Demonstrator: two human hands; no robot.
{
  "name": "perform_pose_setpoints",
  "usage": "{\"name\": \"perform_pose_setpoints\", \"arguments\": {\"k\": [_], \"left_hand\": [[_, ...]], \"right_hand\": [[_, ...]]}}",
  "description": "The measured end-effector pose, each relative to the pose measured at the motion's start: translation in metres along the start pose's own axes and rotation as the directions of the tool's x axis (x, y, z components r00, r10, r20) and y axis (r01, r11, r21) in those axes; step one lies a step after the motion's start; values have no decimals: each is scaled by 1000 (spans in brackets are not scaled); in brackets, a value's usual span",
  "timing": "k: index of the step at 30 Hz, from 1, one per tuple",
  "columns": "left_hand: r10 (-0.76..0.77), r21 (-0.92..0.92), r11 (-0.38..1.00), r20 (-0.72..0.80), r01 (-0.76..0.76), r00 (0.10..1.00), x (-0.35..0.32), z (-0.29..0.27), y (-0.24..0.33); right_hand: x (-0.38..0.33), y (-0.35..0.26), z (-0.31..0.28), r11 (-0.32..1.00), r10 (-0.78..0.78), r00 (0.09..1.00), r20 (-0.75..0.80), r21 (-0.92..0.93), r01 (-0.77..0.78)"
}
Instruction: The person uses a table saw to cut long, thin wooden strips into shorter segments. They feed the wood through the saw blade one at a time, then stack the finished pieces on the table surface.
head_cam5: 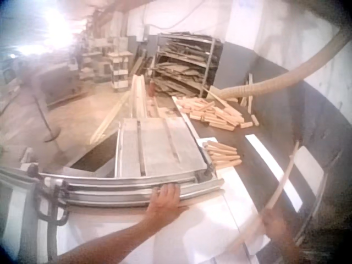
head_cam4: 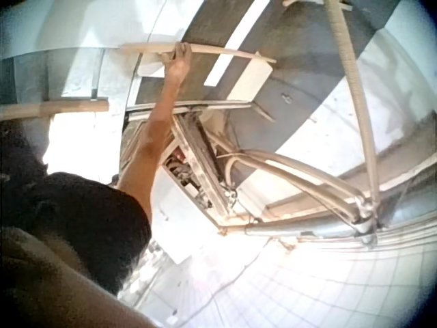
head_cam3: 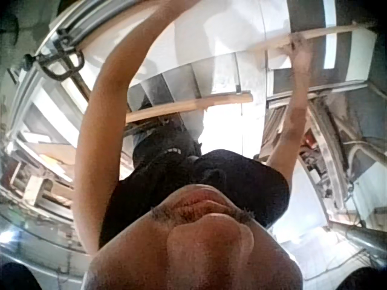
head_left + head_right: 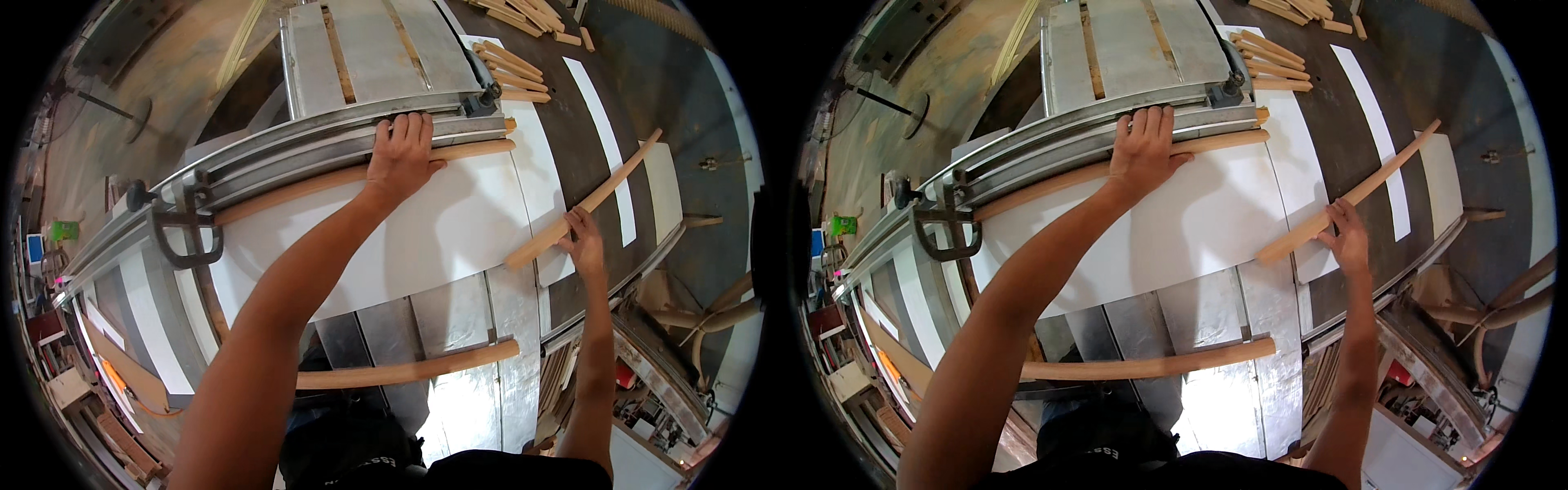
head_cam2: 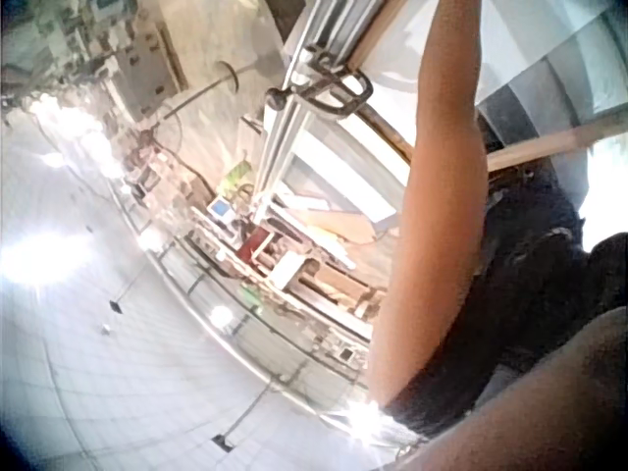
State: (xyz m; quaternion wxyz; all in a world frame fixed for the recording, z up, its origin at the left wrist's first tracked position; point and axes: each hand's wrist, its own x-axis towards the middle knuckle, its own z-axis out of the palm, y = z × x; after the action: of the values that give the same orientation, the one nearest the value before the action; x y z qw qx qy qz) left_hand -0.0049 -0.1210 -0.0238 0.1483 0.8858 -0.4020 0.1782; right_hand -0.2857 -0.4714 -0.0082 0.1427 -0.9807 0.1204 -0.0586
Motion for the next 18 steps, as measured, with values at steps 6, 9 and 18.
{"name": "perform_pose_setpoints", "arguments": {"k": [6,9,18], "left_hand": [[87,-88,993,62,-82,994,-47,-16,0],[102,-208,975,111,-77,989,-86,-27,-16],[132,-228,973,386,-44,913,-164,-64,34]], "right_hand": [[-24,-68,-7,1000,-19,998,-65,-11,18],[-20,-114,-10,999,-39,992,-118,-34,35],[46,-242,25,994,-65,953,-295,62,87]]}}
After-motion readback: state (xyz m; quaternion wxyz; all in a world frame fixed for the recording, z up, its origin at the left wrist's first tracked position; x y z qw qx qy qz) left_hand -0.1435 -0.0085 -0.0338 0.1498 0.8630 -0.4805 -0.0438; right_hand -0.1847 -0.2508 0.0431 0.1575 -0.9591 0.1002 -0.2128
